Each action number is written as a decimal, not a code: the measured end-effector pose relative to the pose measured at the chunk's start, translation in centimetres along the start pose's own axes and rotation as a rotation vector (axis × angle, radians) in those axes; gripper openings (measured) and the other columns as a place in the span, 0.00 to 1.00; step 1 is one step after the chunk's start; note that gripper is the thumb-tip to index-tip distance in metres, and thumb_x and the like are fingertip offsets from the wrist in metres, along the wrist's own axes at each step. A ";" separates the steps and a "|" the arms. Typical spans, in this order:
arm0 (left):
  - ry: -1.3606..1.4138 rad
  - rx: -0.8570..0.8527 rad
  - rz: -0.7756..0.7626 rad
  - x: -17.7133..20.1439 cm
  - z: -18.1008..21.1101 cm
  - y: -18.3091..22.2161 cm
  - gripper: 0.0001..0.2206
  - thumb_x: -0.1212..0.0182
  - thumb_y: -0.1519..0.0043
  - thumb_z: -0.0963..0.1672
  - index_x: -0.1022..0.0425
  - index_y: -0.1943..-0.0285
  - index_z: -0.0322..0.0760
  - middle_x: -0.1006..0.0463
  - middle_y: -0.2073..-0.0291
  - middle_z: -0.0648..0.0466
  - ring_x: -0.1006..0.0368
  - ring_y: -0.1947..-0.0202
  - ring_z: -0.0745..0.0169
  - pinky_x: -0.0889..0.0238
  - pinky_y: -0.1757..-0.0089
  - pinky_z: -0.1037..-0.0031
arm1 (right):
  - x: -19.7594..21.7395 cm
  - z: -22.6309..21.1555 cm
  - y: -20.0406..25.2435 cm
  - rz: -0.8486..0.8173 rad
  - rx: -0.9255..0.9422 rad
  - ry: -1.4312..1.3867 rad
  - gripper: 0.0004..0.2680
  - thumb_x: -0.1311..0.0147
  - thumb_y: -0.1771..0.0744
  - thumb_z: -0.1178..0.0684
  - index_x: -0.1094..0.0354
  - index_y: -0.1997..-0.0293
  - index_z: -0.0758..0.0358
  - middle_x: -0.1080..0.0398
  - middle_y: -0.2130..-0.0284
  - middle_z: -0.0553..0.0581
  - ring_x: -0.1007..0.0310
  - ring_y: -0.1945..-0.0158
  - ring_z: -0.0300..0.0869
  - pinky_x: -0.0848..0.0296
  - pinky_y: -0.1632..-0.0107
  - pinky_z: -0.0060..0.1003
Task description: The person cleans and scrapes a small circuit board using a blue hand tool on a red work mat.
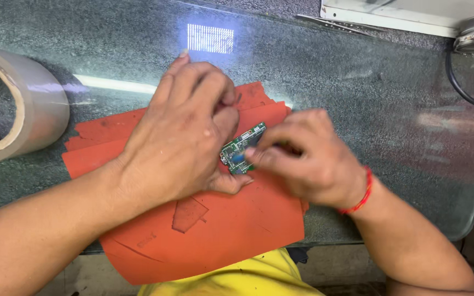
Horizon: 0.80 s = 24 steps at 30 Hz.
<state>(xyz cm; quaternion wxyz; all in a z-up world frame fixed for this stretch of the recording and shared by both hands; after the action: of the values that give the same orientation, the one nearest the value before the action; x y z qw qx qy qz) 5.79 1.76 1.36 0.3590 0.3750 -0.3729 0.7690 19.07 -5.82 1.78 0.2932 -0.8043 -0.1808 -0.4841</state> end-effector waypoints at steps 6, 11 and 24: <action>-0.023 0.016 0.015 0.1 -0.4 0.1 0.39 0.23 0.68 0.60 0.24 0.57 0.27 0.33 0.52 0.41 0.39 0.43 0.38 0.51 0.36 0.45 | 0.4 1.4 0.8 -0.116 0.003 -0.100 0.20 0.42 0.43 0.66 0.23 0.47 0.56 0.30 0.60 0.55 0.30 0.56 0.48 0.28 0.53 0.40; 0.042 0.042 -0.007 0.1 -1.2 0.0 0.35 0.22 0.64 0.55 0.24 0.55 0.26 0.32 0.52 0.41 0.38 0.44 0.37 0.48 0.39 0.49 | 1.2 3.6 0.7 -0.082 -0.033 -0.079 0.17 0.43 0.41 0.68 0.23 0.50 0.56 0.29 0.59 0.54 0.29 0.57 0.47 0.28 0.53 0.41; 0.038 -0.012 -0.035 0.3 -1.0 -0.5 0.29 0.24 0.61 0.55 0.26 0.60 0.32 0.31 0.53 0.44 0.38 0.43 0.40 0.51 0.38 0.46 | 1.6 2.2 -0.3 0.068 -0.064 0.013 0.07 0.41 0.36 0.62 0.23 0.58 0.56 0.28 0.62 0.52 0.28 0.57 0.47 0.32 0.53 0.43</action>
<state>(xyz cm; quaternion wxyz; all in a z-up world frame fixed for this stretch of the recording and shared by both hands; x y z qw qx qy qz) 5.79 2.91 1.40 0.3818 0.3647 -0.3639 0.7673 21.18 -4.17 2.52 0.2846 -0.8159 -0.1357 -0.4846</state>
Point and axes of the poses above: each hand's wrist, its own y-axis away from the middle knuckle, its own x-axis out of the back of the hand, z = x × y, the point moved 7 cm from there along -y, towards the middle knuckle
